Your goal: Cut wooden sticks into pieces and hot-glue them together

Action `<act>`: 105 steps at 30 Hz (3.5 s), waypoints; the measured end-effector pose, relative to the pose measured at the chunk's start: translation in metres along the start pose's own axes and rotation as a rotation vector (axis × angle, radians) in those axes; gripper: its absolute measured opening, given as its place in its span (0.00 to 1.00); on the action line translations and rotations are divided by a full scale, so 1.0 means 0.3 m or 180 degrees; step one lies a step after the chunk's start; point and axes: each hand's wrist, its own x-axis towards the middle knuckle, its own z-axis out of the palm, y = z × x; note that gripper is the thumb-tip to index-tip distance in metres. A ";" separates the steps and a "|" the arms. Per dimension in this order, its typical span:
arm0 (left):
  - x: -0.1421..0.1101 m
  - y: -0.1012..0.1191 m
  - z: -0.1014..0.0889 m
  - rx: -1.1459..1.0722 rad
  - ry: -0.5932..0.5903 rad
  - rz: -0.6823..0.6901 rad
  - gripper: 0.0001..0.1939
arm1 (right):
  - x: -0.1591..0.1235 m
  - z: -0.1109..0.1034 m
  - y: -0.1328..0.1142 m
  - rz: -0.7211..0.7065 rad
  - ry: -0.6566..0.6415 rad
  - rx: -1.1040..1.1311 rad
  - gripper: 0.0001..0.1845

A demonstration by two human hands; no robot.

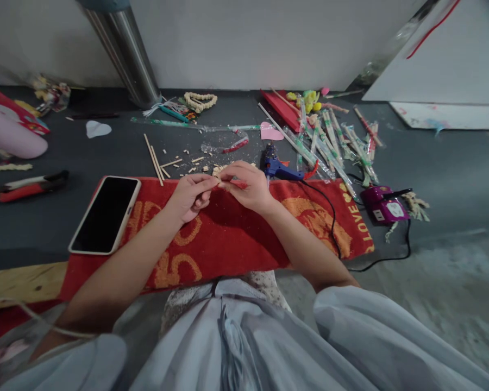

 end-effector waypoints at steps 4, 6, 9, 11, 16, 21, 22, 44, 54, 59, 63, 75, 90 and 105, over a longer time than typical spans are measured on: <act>0.005 -0.010 -0.001 0.0318 0.0272 0.0289 0.15 | 0.001 -0.008 0.005 0.0055 -0.0004 0.0061 0.08; 0.003 -0.015 -0.006 0.0587 0.0386 0.0644 0.14 | 0.001 -0.012 0.006 0.0181 -0.0016 0.0176 0.11; -0.006 -0.017 -0.010 0.1192 0.0500 0.1184 0.09 | -0.003 -0.011 0.013 0.0528 -0.0055 0.0403 0.14; -0.014 -0.017 -0.009 0.1582 0.0573 0.1454 0.07 | -0.008 -0.006 0.021 0.0691 -0.0133 0.0437 0.16; -0.020 -0.022 -0.009 0.1926 0.0652 0.1835 0.07 | -0.011 -0.001 0.030 0.0669 -0.0242 0.0273 0.16; -0.017 -0.028 -0.014 0.1948 0.0795 0.1871 0.05 | -0.002 -0.012 0.019 0.0430 -0.0139 0.0272 0.14; -0.017 -0.030 -0.015 0.1913 0.0796 0.1864 0.05 | 0.000 -0.014 0.017 0.0386 -0.0118 0.0271 0.13; -0.035 -0.052 -0.009 0.2144 0.0990 0.2354 0.02 | 0.000 -0.021 -0.021 -0.0083 -0.0007 0.0015 0.10; -0.018 -0.057 -0.025 0.2197 0.0926 0.2245 0.06 | 0.011 -0.020 -0.016 0.0258 -0.0192 0.0244 0.11; 0.005 -0.061 -0.051 0.2933 0.0926 0.2896 0.10 | 0.005 -0.019 0.000 0.0663 -0.0320 0.0412 0.16; 0.017 -0.065 -0.071 0.3344 0.0750 0.3400 0.11 | 0.002 -0.014 0.000 0.0832 -0.0380 0.0702 0.17; 0.025 -0.032 -0.031 0.1830 0.0593 0.1684 0.05 | 0.023 -0.076 0.023 0.1116 -0.0567 -0.0024 0.14; 0.017 -0.027 -0.004 0.0361 0.0316 0.0402 0.06 | -0.039 -0.389 0.100 0.1676 -0.1683 -0.2926 0.17; 0.022 -0.046 -0.005 0.0327 0.0103 0.0222 0.03 | -0.072 -0.383 0.196 0.1693 -0.2351 -0.3388 0.19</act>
